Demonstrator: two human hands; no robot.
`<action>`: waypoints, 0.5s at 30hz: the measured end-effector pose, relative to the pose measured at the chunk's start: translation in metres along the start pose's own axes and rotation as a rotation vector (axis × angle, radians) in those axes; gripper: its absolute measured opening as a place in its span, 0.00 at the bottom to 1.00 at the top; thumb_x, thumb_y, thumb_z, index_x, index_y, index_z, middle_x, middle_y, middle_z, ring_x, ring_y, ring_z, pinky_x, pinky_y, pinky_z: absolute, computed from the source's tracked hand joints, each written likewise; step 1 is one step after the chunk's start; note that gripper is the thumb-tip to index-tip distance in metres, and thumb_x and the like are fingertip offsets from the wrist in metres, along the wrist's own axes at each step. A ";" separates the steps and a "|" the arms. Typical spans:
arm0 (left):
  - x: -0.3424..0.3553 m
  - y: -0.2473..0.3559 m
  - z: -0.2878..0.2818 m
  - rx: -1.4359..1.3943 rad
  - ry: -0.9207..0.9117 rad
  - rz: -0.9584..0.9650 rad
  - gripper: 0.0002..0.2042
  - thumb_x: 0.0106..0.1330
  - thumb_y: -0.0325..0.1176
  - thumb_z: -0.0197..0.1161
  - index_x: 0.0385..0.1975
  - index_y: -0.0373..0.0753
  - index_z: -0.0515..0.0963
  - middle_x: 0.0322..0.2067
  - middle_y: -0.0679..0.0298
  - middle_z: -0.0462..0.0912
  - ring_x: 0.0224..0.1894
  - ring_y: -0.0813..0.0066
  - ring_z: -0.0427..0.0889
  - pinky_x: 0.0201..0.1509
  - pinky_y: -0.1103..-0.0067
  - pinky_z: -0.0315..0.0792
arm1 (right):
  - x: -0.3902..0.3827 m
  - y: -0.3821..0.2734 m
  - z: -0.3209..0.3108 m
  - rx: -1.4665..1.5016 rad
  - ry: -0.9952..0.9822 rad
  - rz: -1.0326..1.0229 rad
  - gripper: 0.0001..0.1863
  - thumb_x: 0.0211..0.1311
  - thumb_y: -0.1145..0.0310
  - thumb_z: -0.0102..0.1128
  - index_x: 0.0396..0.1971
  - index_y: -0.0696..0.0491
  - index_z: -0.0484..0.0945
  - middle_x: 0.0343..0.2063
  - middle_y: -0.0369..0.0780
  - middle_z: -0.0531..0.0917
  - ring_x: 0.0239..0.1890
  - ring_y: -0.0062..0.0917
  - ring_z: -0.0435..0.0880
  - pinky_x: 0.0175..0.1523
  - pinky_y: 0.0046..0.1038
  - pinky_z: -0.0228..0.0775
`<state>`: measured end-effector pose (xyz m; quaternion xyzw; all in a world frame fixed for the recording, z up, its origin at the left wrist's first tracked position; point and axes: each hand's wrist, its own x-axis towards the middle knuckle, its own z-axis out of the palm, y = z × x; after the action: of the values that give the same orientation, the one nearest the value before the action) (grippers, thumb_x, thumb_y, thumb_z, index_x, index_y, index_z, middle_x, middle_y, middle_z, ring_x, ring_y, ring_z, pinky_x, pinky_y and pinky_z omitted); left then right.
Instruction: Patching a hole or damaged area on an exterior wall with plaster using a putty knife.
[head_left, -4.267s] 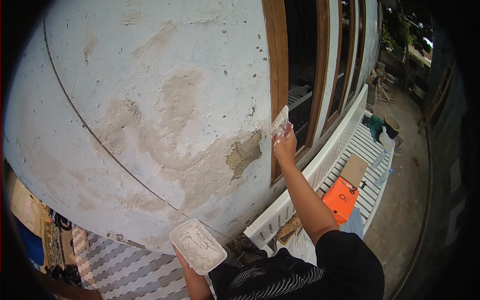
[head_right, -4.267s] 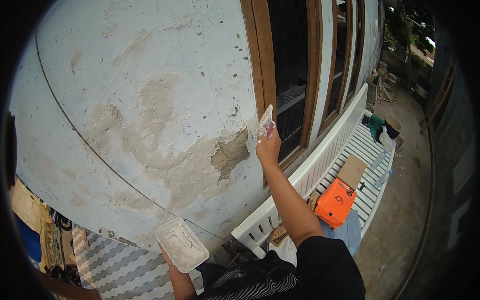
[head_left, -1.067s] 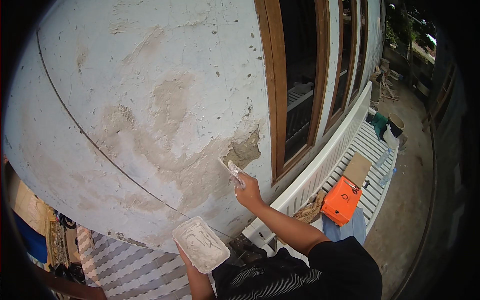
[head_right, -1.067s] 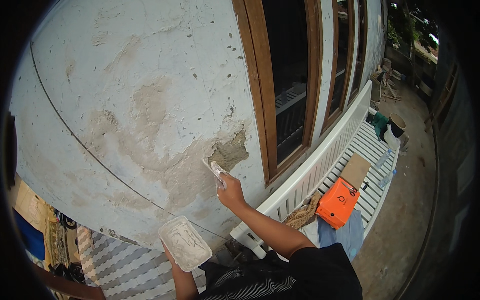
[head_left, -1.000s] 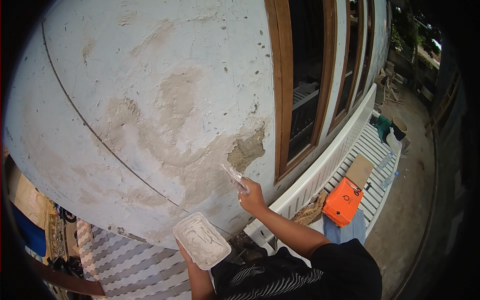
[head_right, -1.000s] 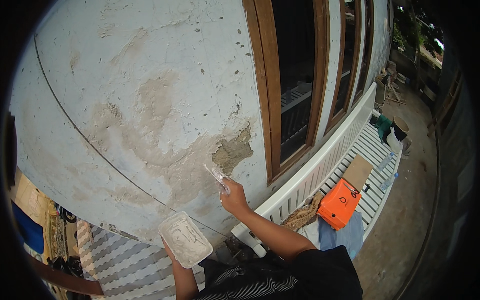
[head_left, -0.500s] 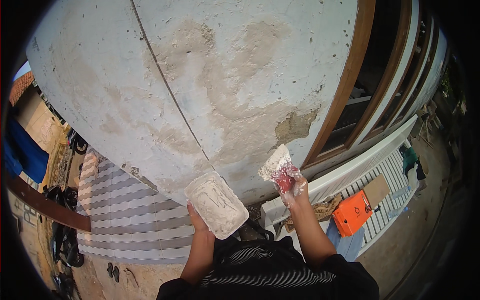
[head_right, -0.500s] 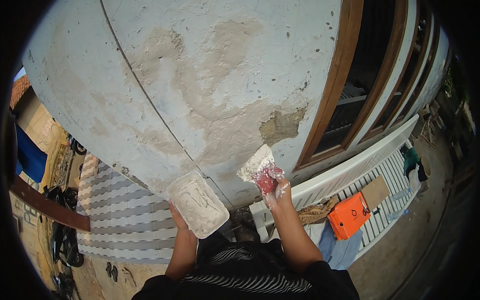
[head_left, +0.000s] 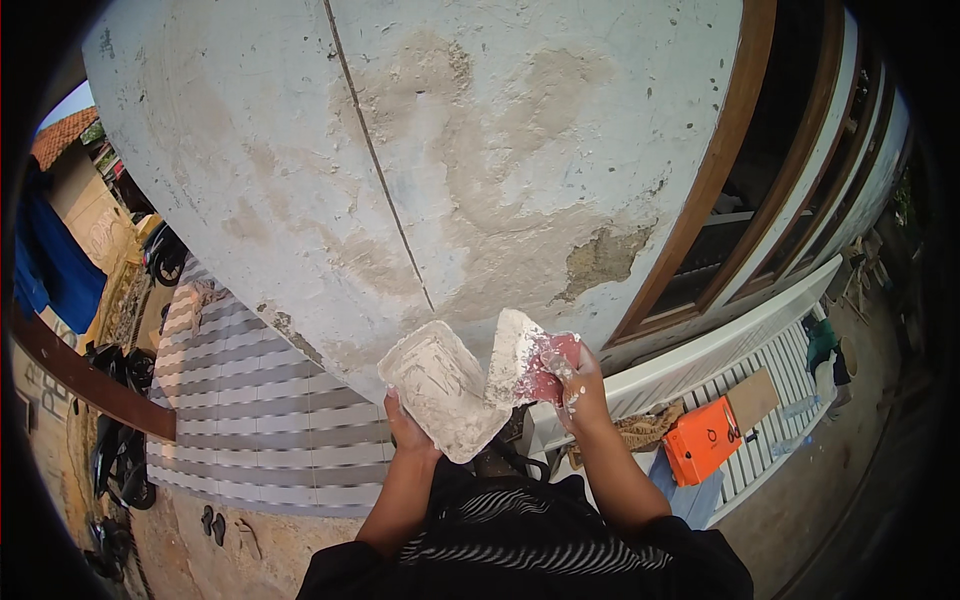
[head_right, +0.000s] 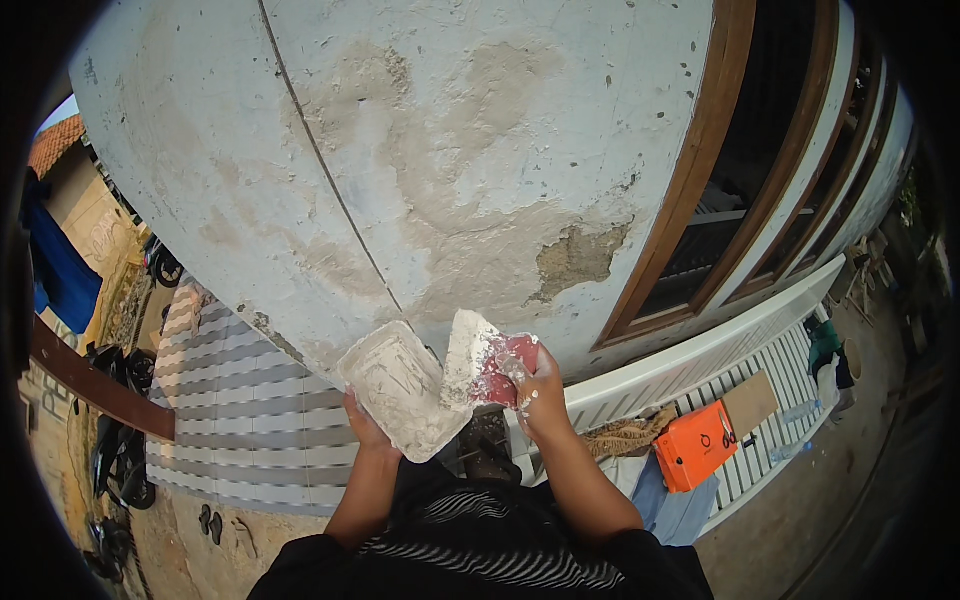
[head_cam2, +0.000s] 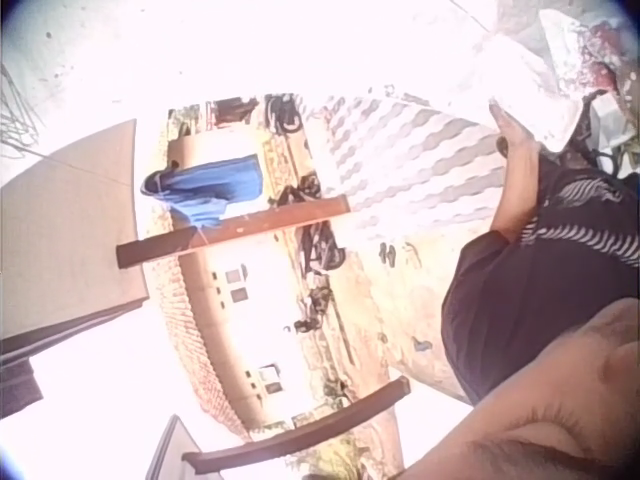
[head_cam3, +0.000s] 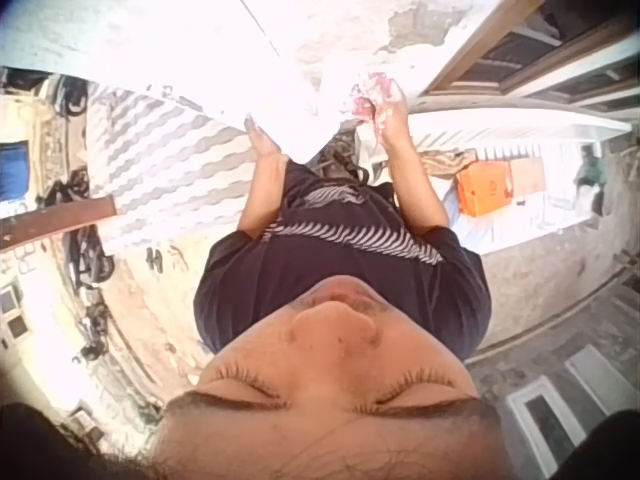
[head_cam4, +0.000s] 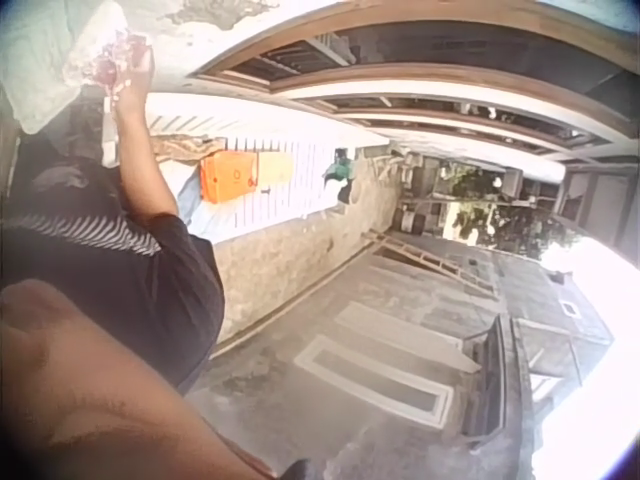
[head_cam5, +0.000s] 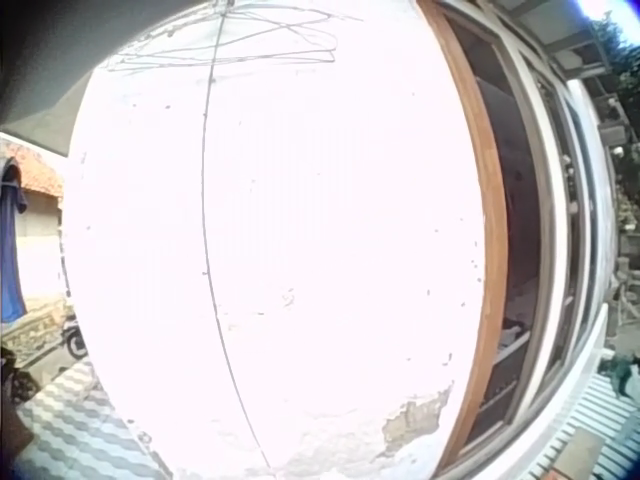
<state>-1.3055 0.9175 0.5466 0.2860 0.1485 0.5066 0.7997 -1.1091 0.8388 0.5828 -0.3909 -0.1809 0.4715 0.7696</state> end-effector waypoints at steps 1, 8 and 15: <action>-0.001 0.000 0.001 0.000 0.000 0.001 0.38 0.62 0.61 0.45 0.66 0.40 0.54 0.62 0.54 0.63 0.63 0.53 0.65 0.64 0.59 0.62 | 0.000 -0.001 0.003 -0.114 -0.032 -0.014 0.10 0.61 0.78 0.56 0.42 0.57 0.72 0.34 0.37 0.79 0.36 0.18 0.80 0.41 0.23 0.76; 0.003 0.002 0.004 0.038 -0.011 0.089 0.40 0.59 0.62 0.46 0.66 0.40 0.53 0.63 0.52 0.60 0.64 0.52 0.62 0.65 0.58 0.60 | 0.005 -0.022 0.022 -0.801 -0.203 -0.334 0.07 0.60 0.75 0.59 0.35 0.61 0.72 0.28 0.36 0.80 0.30 0.14 0.75 0.36 0.21 0.69; 0.002 0.004 0.013 0.096 -0.078 0.134 0.43 0.57 0.64 0.47 0.67 0.40 0.52 0.65 0.53 0.58 0.65 0.52 0.61 0.65 0.57 0.60 | 0.007 -0.021 0.029 -0.970 -0.218 -0.450 0.14 0.54 0.72 0.64 0.36 0.63 0.73 0.23 0.48 0.81 0.23 0.32 0.80 0.32 0.27 0.70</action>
<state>-1.3009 0.9164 0.5594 0.3529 0.1219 0.5398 0.7545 -1.1123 0.8519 0.6167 -0.6016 -0.5355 0.1953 0.5597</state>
